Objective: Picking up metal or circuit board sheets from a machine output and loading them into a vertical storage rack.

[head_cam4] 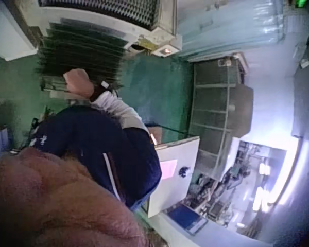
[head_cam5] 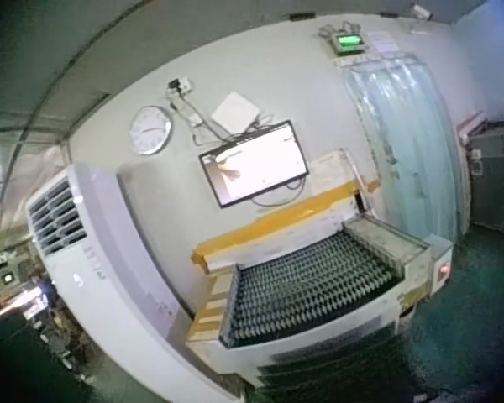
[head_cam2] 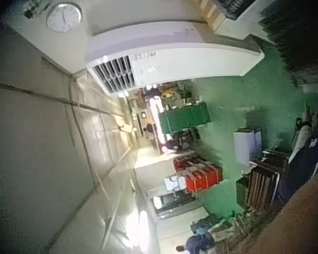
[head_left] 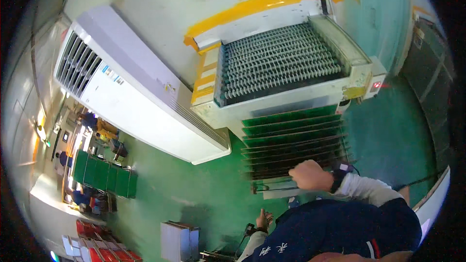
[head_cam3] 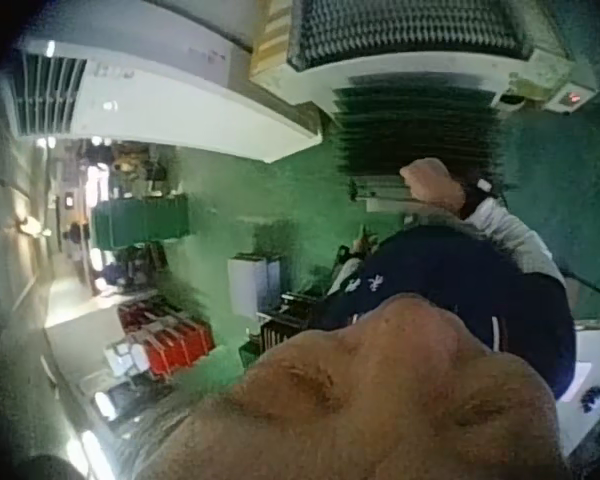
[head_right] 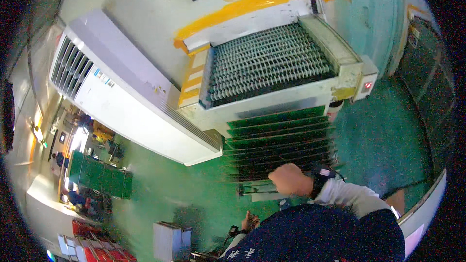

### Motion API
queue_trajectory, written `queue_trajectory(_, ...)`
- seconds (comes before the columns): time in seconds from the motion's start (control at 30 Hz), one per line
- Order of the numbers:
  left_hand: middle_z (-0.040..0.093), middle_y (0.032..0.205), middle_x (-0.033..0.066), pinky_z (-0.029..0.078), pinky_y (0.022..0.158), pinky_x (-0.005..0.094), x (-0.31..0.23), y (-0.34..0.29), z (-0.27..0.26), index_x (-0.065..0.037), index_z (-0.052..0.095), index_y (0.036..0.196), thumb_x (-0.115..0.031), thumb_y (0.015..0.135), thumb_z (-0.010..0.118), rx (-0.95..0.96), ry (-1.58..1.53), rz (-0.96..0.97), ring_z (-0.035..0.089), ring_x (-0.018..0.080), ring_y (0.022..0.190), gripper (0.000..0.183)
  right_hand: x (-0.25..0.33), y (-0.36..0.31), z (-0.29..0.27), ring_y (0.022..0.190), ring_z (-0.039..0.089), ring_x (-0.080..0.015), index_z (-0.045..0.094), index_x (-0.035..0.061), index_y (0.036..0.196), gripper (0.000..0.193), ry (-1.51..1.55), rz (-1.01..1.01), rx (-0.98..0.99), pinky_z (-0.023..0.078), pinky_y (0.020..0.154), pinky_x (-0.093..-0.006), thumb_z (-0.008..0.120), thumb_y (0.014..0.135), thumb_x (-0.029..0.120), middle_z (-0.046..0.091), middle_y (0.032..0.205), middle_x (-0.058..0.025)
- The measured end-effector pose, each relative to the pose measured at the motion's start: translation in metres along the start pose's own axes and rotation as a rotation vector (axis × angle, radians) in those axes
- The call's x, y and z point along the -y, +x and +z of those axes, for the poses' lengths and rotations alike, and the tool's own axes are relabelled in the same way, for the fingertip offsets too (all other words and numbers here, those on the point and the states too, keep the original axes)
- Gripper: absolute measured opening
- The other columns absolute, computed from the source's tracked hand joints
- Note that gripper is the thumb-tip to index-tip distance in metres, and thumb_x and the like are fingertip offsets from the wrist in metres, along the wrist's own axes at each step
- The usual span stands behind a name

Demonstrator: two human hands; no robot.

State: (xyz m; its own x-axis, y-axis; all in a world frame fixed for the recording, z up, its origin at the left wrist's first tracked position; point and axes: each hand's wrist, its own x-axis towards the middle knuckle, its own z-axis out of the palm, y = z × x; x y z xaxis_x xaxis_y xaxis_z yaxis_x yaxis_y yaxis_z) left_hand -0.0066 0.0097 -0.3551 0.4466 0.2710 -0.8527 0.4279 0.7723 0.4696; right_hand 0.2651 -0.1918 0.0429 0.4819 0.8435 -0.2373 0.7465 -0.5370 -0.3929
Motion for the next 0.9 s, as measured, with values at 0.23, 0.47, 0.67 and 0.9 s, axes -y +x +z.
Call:
queue_trajectory(0.23,0.065,0.093,0.0142,0.049,0.055,0.0322,-0.027,0.019,0.023,0.002,0.056,0.106,-0.051,0.088,0.048,0.128,0.208,0.077,0.062,0.0218,0.068,0.057,0.01,-0.009,0.002,0.059,0.059,-0.0325,0.06,0.009,0.075,0.011,-0.049,-0.107,-0.12,0.042,0.052,-0.0456,0.058,0.075,0.02,0.059,0.061,-0.0119)
queue_trajectory(0.47,0.065,0.097,0.0179,0.049,0.056,0.0353,-0.047,-0.003,0.034,0.006,0.047,0.119,-0.051,0.088,0.047,0.052,0.2,-0.031,0.063,0.0254,0.071,0.065,0.026,-0.046,-0.122,0.063,0.06,-0.0332,0.059,0.007,0.073,0.019,-0.103,-0.14,-0.231,0.046,0.055,-0.0429,0.06,0.076,0.026,0.06,0.066,-0.0121)
queue_trajectory(0.67,0.065,0.092,0.0149,0.048,0.053,0.0335,-0.047,0.025,0.023,0.004,0.053,0.111,-0.053,0.084,0.054,0.073,0.251,0.025,0.063,0.0237,0.068,0.063,-0.005,-0.101,-0.193,0.065,0.062,-0.0197,0.066,0.0006,0.092,0.028,0.478,0.011,-0.578,0.047,0.063,-0.0318,0.071,0.067,0.013,0.067,0.078,-0.0107)
queue_trajectory(0.9,0.064,0.084,0.012,0.048,0.052,0.0306,-0.053,0.025,0.01,0.002,0.055,0.102,-0.051,0.08,0.061,0.057,0.053,0.02,0.06,0.0238,0.062,0.057,-0.099,-0.113,-0.196,0.077,0.062,-0.0146,0.064,0.002,0.101,0.026,1.182,-0.031,-1.038,0.05,0.07,-0.0287,0.065,0.079,0.017,0.066,0.091,-0.003)
